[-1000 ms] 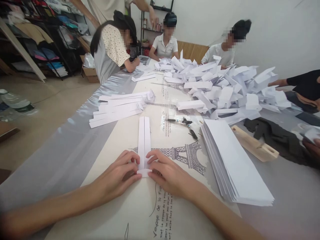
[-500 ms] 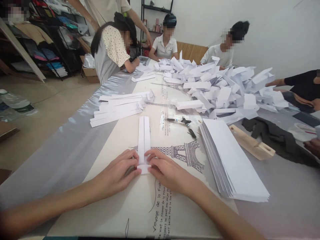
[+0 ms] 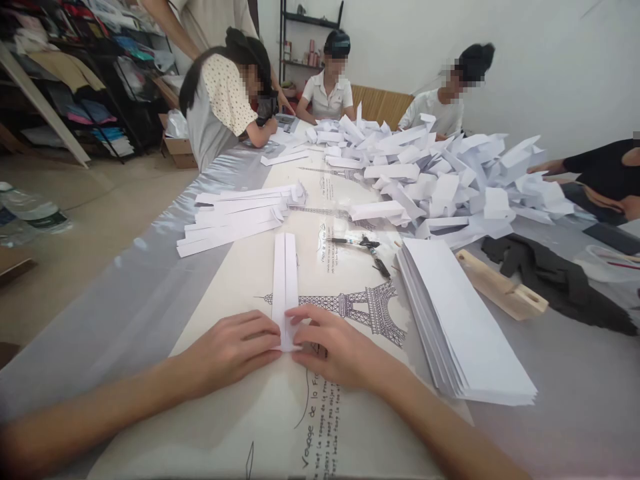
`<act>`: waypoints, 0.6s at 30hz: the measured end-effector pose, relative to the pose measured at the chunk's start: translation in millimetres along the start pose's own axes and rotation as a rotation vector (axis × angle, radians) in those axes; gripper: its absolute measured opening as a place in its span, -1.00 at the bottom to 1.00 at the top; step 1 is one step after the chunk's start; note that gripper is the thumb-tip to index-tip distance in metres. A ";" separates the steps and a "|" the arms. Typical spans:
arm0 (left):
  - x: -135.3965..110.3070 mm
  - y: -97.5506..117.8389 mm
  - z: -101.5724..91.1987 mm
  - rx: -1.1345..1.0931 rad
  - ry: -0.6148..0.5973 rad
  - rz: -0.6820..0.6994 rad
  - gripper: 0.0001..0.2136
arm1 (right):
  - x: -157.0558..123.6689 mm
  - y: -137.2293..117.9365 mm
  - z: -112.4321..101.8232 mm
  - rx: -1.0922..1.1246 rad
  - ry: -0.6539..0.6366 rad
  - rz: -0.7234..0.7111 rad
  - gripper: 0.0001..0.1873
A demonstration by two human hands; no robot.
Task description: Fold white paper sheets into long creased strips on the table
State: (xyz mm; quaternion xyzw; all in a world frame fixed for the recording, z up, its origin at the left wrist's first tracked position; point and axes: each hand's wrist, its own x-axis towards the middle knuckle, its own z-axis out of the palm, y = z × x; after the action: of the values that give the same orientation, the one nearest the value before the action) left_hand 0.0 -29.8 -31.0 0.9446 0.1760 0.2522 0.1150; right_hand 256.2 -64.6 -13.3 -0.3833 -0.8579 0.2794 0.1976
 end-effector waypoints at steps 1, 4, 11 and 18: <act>-0.7 0.8 -0.4 0.061 0.002 0.038 -0.85 | -1.0 0.7 2.2 -0.034 0.022 -0.034 -0.93; -2.8 4.9 -0.9 0.184 -0.005 0.105 -0.83 | -2.4 -0.3 7.7 -0.125 0.065 -0.095 -0.87; -1.1 13.3 6.5 0.093 0.069 -0.075 -0.80 | -0.2 -4.9 5.7 -0.065 0.030 0.038 -0.82; 3.1 7.9 7.6 -0.266 0.028 -0.316 -0.83 | 4.4 -5.9 2.5 0.042 0.001 0.178 -0.81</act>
State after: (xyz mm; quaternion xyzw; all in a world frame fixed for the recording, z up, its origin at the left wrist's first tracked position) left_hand 8.6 -36.8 -33.7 0.8782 0.2886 0.2650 0.2742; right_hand 248.9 -65.3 -10.9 -0.4541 -0.8142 0.3137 0.1804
